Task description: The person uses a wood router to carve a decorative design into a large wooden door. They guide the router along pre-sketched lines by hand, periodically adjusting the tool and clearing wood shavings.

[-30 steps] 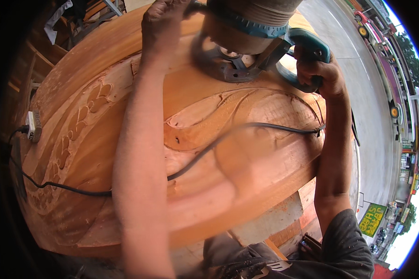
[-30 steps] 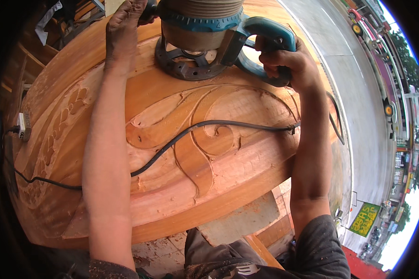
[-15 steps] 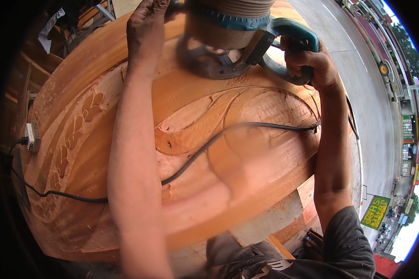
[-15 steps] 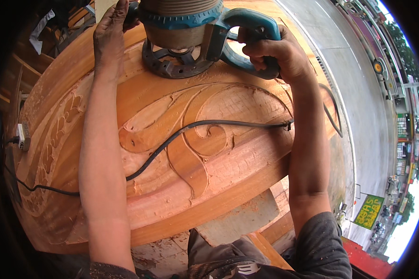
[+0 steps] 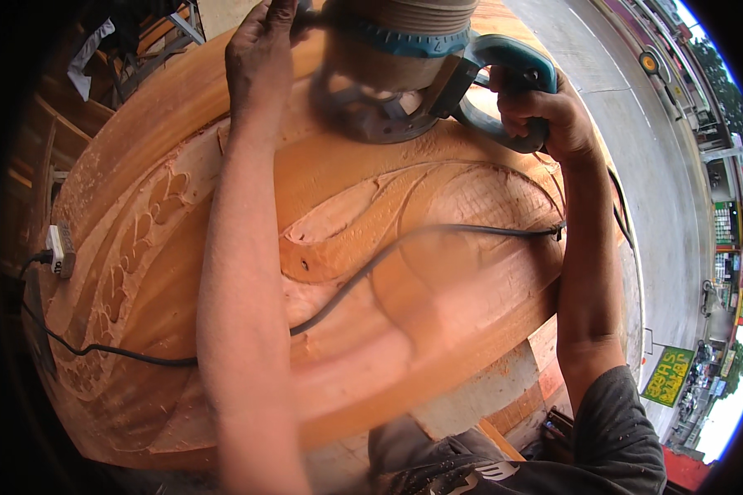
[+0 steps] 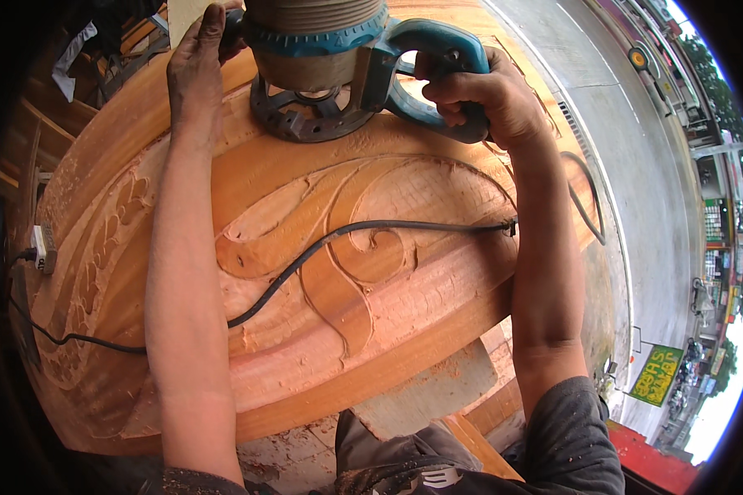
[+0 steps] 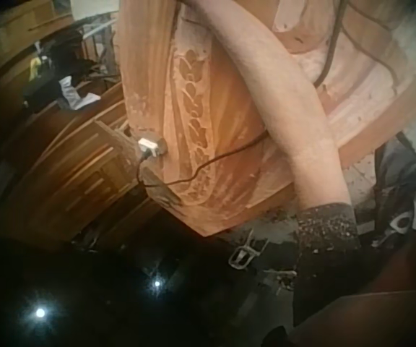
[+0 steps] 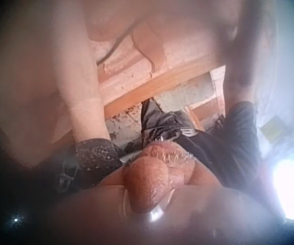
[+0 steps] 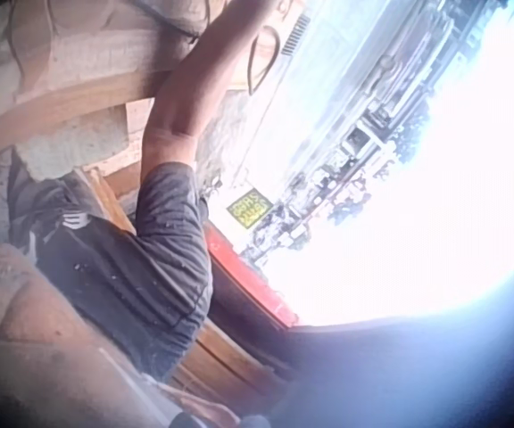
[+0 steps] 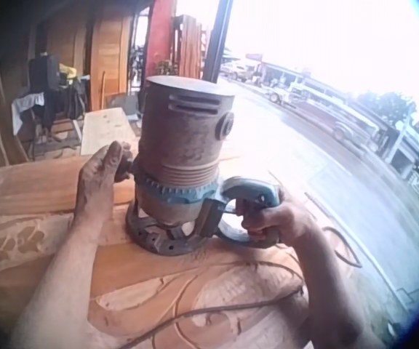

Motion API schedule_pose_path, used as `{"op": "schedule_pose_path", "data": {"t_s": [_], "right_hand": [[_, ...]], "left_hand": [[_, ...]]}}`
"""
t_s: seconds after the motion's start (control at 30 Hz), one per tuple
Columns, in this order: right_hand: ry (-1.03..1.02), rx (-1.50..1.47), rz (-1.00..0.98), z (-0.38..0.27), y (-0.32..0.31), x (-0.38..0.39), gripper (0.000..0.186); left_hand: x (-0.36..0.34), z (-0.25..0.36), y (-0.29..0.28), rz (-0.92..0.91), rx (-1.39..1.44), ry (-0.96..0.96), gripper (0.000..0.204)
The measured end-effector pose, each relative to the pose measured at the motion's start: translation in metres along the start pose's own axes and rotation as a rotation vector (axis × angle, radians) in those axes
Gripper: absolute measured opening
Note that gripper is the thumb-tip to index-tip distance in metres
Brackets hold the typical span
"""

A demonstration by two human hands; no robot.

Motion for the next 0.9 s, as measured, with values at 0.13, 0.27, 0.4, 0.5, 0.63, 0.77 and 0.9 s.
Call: {"op": "schedule_pose_path", "data": {"t_s": [0.13,0.27,0.4,0.5,0.63,0.77,0.9], "right_hand": [[0.003,0.002,-0.002,-0.001,0.003,0.001,0.024],[0.013,-0.004,-0.025,-0.003,0.006,0.001,0.027],[0.024,0.003,-0.024,-0.004,0.006,0.002,0.029],[0.007,0.036,0.018,-0.002,0.003,0.002,0.029],[0.011,0.043,0.004,-0.003,0.0,0.002,0.029],[0.011,0.052,-0.019,-0.002,0.001,0.003,0.029],[0.001,0.051,-0.023,-0.004,0.003,0.004,0.029]], "left_hand": [[-0.001,-0.003,-0.002,0.032,0.018,-0.023,0.056],[-0.004,-0.003,-0.006,0.032,-0.021,-0.034,0.055],[0.003,-0.005,-0.008,0.028,0.022,-0.041,0.042],[0.004,-0.004,-0.009,0.042,0.094,-0.064,0.029],[0.007,-0.001,-0.01,0.02,0.036,-0.07,0.03],[0.004,-0.007,-0.016,0.022,0.062,-0.111,0.031],[0.006,-0.012,-0.02,0.007,0.054,-0.193,0.033]]}}
Point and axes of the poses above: each hand's wrist, its own x-axis away from the middle knuckle, its own y-axis out of the palm, z = x × y, the point moved 7 cm from there along -x, towards the middle knuckle, and after that the axes turned 8 degrees about z, right-handed, at the moved point
